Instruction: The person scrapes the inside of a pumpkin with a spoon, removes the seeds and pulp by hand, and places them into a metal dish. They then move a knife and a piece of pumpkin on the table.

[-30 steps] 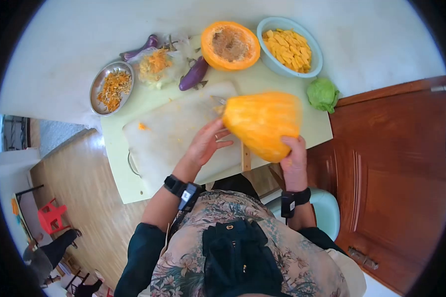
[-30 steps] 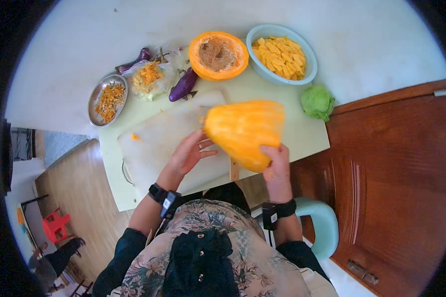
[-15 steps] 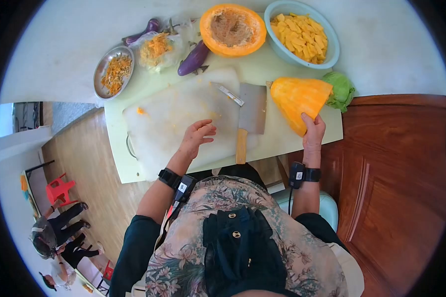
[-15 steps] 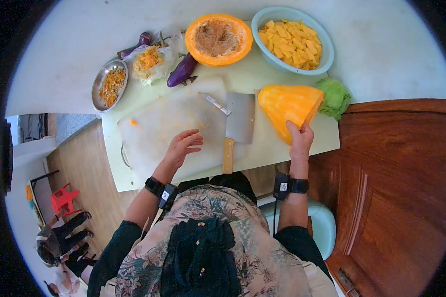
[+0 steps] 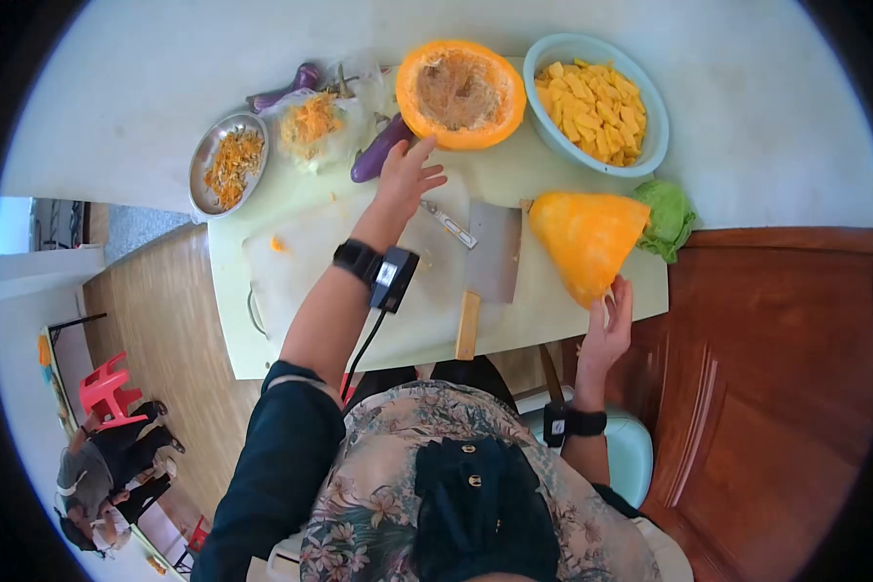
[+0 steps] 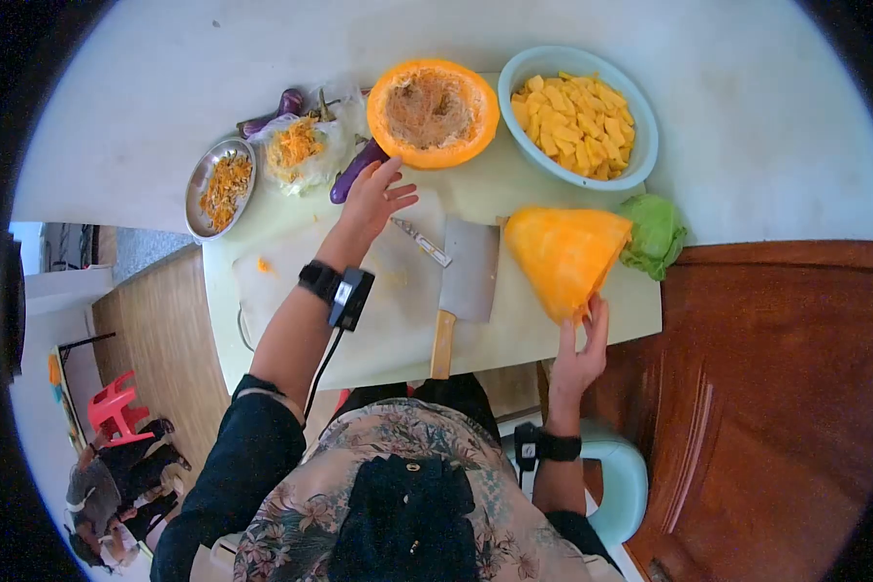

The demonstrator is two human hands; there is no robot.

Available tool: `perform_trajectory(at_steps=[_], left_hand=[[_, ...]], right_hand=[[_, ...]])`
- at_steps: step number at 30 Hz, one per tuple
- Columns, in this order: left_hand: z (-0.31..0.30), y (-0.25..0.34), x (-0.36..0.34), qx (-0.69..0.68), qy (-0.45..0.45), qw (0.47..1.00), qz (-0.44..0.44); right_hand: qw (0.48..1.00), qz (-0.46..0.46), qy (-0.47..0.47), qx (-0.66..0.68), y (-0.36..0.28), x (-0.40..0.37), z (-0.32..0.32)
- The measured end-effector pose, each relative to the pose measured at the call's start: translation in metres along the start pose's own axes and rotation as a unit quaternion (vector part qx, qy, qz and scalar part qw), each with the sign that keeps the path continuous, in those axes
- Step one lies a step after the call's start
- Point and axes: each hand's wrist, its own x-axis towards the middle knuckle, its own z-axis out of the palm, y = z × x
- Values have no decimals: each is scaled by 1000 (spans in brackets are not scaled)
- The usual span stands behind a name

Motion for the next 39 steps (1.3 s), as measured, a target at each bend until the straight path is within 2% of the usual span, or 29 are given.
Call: perform_trajectory(at_steps=[1,3,4,6,7,10,14,16,17,19,20,22,26,28,34,35,39], left_hand=[[3,2,13,-1,2,1000,6],[4,3,37,-1,-64,998,0],[6,7,45,-2,-60,998,6],[12,10,59,29,-54,996,-58],[18,8,62,-26,-3,998,-49],[26,9,59,-30,53,997,-44],[19,0,53,-16,92,996,-11],[11,3,42,-17,39,999,2],[4,6,43,-20,43,999,2],[-17,8,44,-8,-13,999,-42],[-24,13,35,-12,-9,999,-44],[-42,25,9,-37,-63,997,-19],[-92,35,-58,-64,9,998,8],[-115,38,-92,-70,49,996,15],[-215,32,-184,-118,180,974,70],[-203,11,-174,-113,204,968,89],[-212,-8,-185,-107,250,960,70]], right_hand=[[1000,-4,-3,4,3,-5,-5],[1000,-16,10,-8,11,-16,-14],[1000,-19,6,-3,6,-19,-16],[999,26,-8,-22,-9,-26,-20],[999,24,-12,-19,-11,-28,-23],[997,39,-59,-28,-16,-34,-29],[991,-17,-124,-49,-20,-33,-18],[982,-74,-169,-42,-19,-32,-12],[980,-78,-180,-46,-20,-30,-9],[974,-84,-203,-58,-23,-26,-4],[969,-89,-219,-68,-25,-24,-2],[967,-100,-225,-71,-33,-19,5],[960,-138,-241,-38,-39,-15,34],[949,-151,-276,-23,-45,-9,55],[897,-204,-391,31,-107,-61,144],[886,-206,-409,68,-86,-45,152],[866,-249,-431,48,-96,-57,190]])
